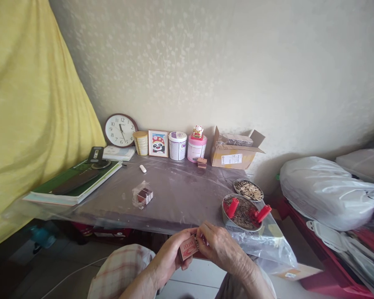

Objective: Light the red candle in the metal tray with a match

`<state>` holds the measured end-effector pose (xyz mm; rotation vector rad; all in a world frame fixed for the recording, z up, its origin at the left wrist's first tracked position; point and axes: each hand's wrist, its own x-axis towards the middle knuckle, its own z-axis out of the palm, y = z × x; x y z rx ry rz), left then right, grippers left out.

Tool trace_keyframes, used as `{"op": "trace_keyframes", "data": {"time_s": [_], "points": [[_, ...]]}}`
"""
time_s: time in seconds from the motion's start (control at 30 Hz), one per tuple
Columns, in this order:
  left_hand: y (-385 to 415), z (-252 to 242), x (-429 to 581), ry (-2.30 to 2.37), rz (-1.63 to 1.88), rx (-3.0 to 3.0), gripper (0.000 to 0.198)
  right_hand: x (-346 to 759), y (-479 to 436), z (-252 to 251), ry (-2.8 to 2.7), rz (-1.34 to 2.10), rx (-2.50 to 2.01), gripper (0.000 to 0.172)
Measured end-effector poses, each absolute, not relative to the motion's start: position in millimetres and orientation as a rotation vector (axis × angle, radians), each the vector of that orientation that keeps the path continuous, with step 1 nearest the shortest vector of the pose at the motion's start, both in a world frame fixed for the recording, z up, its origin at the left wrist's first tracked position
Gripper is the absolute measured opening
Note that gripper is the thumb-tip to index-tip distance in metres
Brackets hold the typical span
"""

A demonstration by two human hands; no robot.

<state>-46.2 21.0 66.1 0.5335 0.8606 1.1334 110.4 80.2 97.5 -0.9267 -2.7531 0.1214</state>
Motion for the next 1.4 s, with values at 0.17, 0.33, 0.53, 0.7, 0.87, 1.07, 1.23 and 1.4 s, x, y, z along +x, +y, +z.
{"op": "trace_keyframes", "data": {"time_s": [0.17,0.33,0.53,0.7,0.87,1.07,1.23,1.4], "points": [[21.5,61.2,-46.8,0.855,1.13,0.549,0.034,111.5,80.9,96.7,-2.771,0.107,-0.914,0.008],[20.7,62.8,-47.2,0.866,1.14,0.529,0.034,111.6,79.8,98.3,-2.728,0.196,-0.962,0.012],[18.5,74.2,-48.5,0.759,1.144,0.509,0.036,113.8,83.0,101.7,-2.679,0.281,-0.952,0.012],[16.8,76.4,-52.8,0.624,1.086,0.54,0.041,118.7,84.2,106.5,-2.653,0.287,-0.943,0.014],[15.1,72.8,-55.2,0.57,1.089,0.531,0.057,125.9,85.2,111.6,-2.497,0.617,-1.002,0.012],[15.8,70.8,-55.0,0.561,1.106,0.483,0.06,131.7,81.4,110.7,-2.371,0.69,-0.942,0.013],[17.2,70.4,-54.7,0.564,1.116,0.483,0.062,128.4,78.2,103.1,-2.45,0.548,-0.865,0.017],[16.8,71.8,-54.3,0.586,1.121,0.502,0.064,124.2,80.0,100.3,-2.489,0.466,-0.942,0.015]]}}
